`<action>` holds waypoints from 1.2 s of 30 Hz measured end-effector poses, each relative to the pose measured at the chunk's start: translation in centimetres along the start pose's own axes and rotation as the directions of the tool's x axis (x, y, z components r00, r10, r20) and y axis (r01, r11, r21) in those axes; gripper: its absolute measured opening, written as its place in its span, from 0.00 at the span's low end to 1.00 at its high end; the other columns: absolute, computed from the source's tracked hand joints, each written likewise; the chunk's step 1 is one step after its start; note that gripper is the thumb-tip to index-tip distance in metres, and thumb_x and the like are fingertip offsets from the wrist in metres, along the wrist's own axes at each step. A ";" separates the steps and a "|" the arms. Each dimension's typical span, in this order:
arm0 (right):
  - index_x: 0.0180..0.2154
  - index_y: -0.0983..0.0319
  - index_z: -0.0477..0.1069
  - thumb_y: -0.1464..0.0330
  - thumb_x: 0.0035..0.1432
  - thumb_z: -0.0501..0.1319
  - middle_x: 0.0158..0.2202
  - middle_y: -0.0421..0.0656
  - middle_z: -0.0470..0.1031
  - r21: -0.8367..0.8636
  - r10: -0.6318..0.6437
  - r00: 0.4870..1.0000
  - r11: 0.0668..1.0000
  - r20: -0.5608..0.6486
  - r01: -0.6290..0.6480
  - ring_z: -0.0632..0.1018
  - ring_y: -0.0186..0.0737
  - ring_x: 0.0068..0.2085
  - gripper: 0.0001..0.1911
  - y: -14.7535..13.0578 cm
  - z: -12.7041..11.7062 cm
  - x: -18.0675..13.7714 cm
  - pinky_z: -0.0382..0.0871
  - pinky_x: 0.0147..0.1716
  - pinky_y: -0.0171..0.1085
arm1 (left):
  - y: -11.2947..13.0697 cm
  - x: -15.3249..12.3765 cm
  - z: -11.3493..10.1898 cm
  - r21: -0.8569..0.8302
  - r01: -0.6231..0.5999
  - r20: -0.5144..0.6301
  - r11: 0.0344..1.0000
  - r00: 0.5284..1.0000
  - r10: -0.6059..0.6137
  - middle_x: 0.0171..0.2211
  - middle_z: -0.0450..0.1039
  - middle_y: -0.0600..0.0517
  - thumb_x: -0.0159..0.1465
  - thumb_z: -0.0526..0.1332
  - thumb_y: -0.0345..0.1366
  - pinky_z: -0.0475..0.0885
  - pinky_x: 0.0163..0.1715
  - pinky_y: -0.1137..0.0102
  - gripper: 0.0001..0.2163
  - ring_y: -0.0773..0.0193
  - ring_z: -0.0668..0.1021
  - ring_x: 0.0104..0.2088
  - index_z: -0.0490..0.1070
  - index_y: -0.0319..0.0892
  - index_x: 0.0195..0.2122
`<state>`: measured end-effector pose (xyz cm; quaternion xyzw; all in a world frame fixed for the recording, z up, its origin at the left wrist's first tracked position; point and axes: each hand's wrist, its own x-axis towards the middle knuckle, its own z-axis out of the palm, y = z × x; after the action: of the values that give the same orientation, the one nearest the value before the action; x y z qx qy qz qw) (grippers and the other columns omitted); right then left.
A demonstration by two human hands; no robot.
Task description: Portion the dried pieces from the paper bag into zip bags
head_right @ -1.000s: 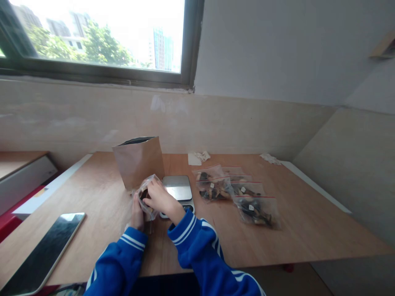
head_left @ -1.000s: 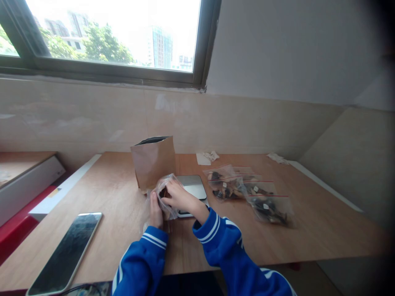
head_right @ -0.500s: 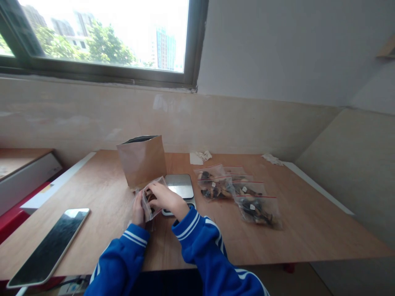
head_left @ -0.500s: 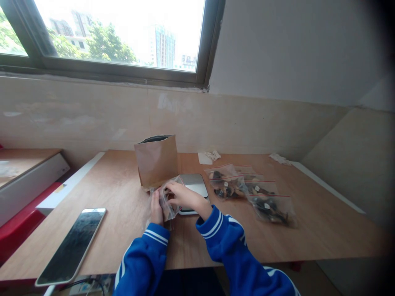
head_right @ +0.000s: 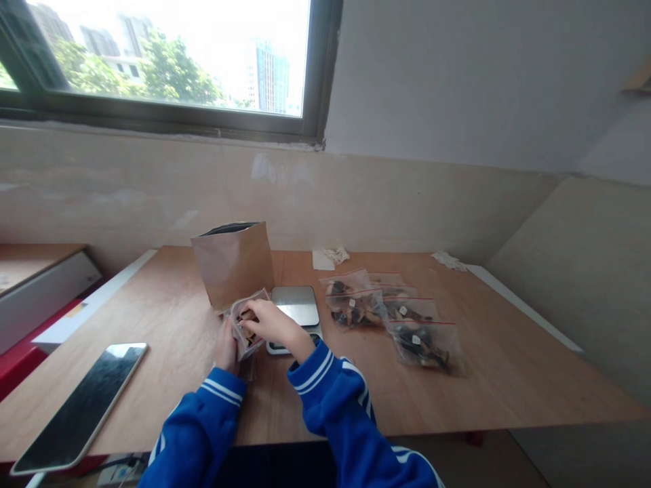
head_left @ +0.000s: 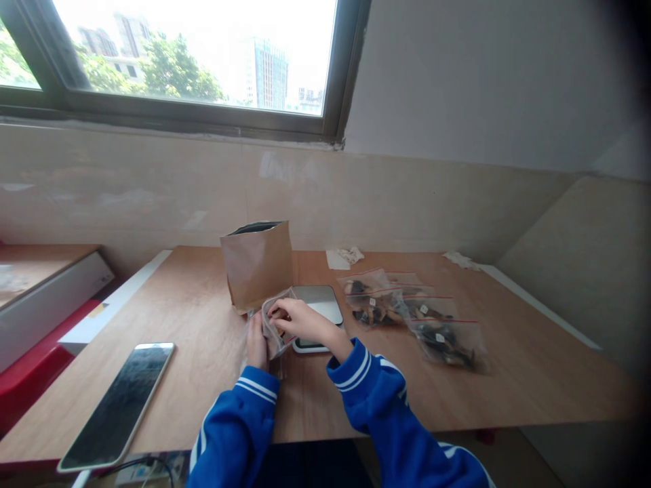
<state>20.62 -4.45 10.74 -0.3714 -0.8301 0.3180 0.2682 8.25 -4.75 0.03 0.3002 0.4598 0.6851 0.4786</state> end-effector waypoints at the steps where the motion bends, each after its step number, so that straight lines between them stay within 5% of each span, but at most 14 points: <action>1: 0.42 0.65 0.73 0.75 0.56 0.60 0.42 0.48 0.77 0.012 0.000 1.000 1.000 0.012 0.000 0.77 0.39 0.41 0.11 0.0 0.1 -0.1 0.69 0.40 0.35 | 0.0 0.0 0.0 0.007 -0.002 -0.021 1.000 1.000 0.002 0.45 0.74 0.44 0.60 0.57 0.44 0.66 0.52 0.61 0.17 0.55 0.74 0.49 0.72 0.37 0.44; 4: 0.47 0.64 0.72 0.70 0.58 0.60 0.46 0.48 0.76 0.085 0.006 1.000 0.996 0.022 -0.008 0.77 0.40 0.43 0.15 0.0 0.3 -0.3 0.69 0.42 0.35 | 0.0 -0.1 0.0 0.011 -0.004 -0.063 1.000 0.998 0.005 0.44 0.74 0.45 0.61 0.57 0.44 0.67 0.51 0.62 0.16 0.55 0.75 0.48 0.71 0.38 0.44; 8: 0.42 0.62 0.76 0.61 0.65 0.50 0.40 0.44 0.79 0.193 0.034 0.999 0.981 0.003 -0.034 0.77 0.40 0.41 0.18 -0.2 0.2 -0.3 0.70 0.40 0.36 | 0.0 -0.3 0.1 0.032 -0.017 -0.083 0.999 0.996 0.020 0.45 0.74 0.45 0.63 0.56 0.43 0.67 0.51 0.62 0.15 0.56 0.74 0.48 0.71 0.39 0.44; 15: 0.48 0.63 0.73 0.70 0.53 0.62 0.47 0.47 0.76 0.441 0.162 0.984 0.890 -0.071 -0.115 0.77 0.42 0.43 0.19 0.3 1.1 -0.1 0.72 0.44 0.40 | 0.0 -0.2 0.0 0.008 0.017 -0.093 1.000 0.996 -0.017 0.45 0.74 0.44 0.63 0.57 0.43 0.68 0.50 0.64 0.16 0.57 0.75 0.47 0.71 0.38 0.46; 22: 0.43 0.64 0.72 0.71 0.51 0.63 0.39 0.45 0.76 0.445 0.282 0.959 0.856 0.023 -0.263 0.77 0.39 0.36 0.14 1.1 1.6 -0.4 0.73 0.30 0.34 | -0.4 -0.1 -0.1 0.012 0.006 -0.090 1.000 0.996 -0.005 0.39 0.75 0.46 0.61 0.57 0.48 0.71 0.44 0.66 0.18 0.58 0.77 0.42 0.69 0.39 0.42; 30: 0.39 0.63 0.72 0.75 0.48 0.63 0.40 0.45 0.77 0.386 0.230 0.968 0.906 -0.102 -0.175 0.77 0.41 0.40 0.13 1.4 1.9 -0.5 0.72 0.39 0.38 | -1.6 0.5 -0.7 0.079 -0.068 -0.050 0.995 0.996 0.072 0.40 0.74 0.47 0.61 0.57 0.50 0.68 0.50 0.62 0.18 0.58 0.76 0.44 0.69 0.41 0.43; 36: 0.38 0.65 0.73 0.71 0.46 0.64 0.35 0.44 0.78 0.515 0.245 0.954 0.848 -0.172 -0.125 0.78 0.38 0.36 0.14 1.1 0.5 -0.3 0.72 0.38 0.38 | -1.4 0.9 -0.5 0.088 0.022 -0.090 0.996 0.996 -0.014 0.42 0.74 0.46 0.61 0.56 0.44 0.67 0.51 0.62 0.14 0.58 0.75 0.46 0.71 0.39 0.41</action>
<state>20.94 -4.34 9.56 -0.4026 -0.6429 0.5003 0.4176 8.08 -3.95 -1.46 0.2860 0.5137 0.6722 0.4499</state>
